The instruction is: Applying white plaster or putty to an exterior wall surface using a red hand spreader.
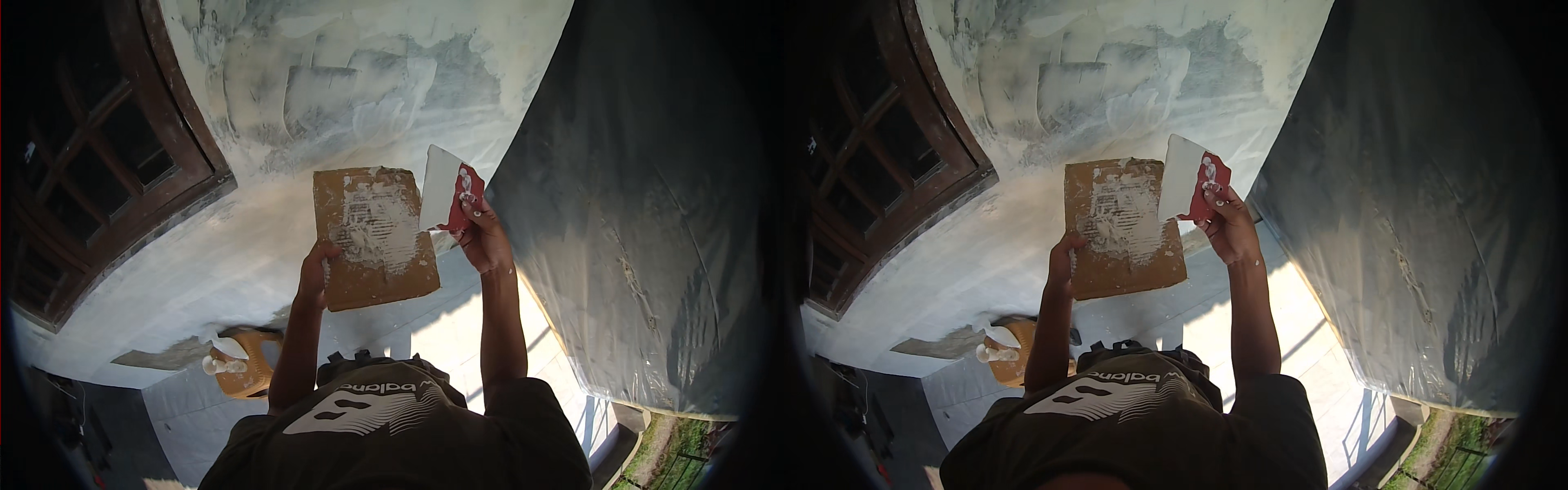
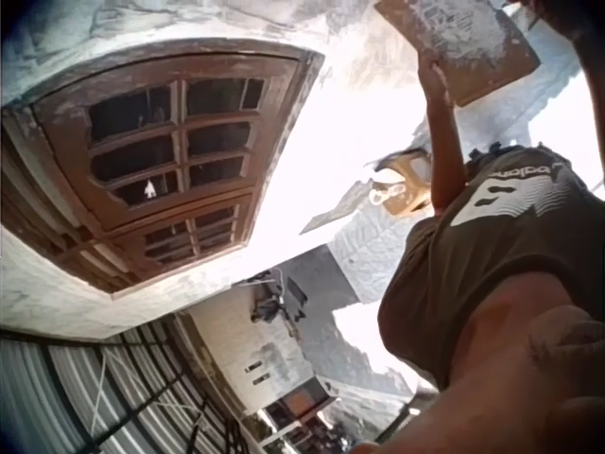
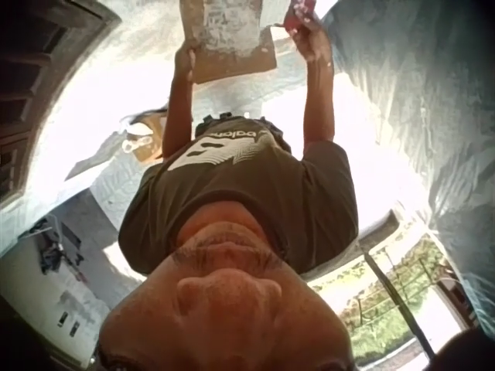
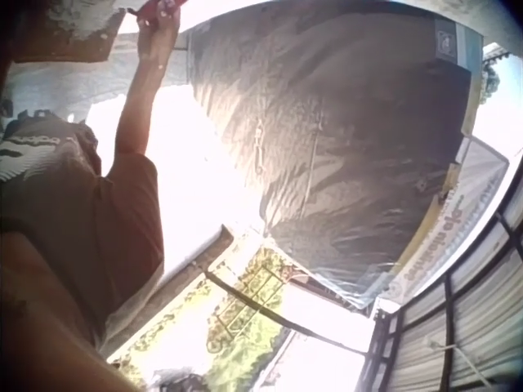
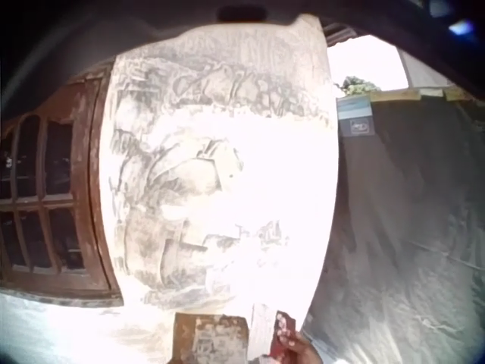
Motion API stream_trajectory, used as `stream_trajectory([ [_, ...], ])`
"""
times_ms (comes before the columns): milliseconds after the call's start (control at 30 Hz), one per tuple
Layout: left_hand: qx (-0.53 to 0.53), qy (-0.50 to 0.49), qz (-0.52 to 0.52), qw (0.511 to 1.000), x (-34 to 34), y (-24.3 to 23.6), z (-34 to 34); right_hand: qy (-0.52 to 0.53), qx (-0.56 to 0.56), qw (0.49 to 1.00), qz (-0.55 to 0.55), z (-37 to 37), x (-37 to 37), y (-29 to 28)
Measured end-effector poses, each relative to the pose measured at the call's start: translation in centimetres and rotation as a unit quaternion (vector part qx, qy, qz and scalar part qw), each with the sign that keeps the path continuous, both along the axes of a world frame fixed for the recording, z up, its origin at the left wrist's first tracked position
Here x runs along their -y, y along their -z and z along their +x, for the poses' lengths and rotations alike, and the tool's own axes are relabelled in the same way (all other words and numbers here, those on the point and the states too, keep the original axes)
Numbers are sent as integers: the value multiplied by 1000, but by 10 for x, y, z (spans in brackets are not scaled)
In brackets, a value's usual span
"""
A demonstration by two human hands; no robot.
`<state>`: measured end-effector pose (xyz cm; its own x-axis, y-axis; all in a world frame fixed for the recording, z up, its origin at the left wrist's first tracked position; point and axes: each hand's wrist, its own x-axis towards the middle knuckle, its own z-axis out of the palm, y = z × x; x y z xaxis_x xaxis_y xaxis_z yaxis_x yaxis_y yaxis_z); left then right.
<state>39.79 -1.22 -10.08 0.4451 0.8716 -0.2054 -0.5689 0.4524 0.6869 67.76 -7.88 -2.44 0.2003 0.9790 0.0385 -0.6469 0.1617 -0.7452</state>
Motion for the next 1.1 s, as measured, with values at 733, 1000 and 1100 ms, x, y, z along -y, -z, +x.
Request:
stream_trajectory([
  [733, -66, -99, 5, 993, -52, -40, 56, 504, 300, 789, 181, 91, -224, -34],
  [1000, -46, -196, 16, 979, -75, -3, 31, 588, 539, 588, 134, 70, -330, -51],
  [1100, -30, -211, 24, 977, -69, -15, 22, 590, 539, 590, 110, 54, -338, -41],
])
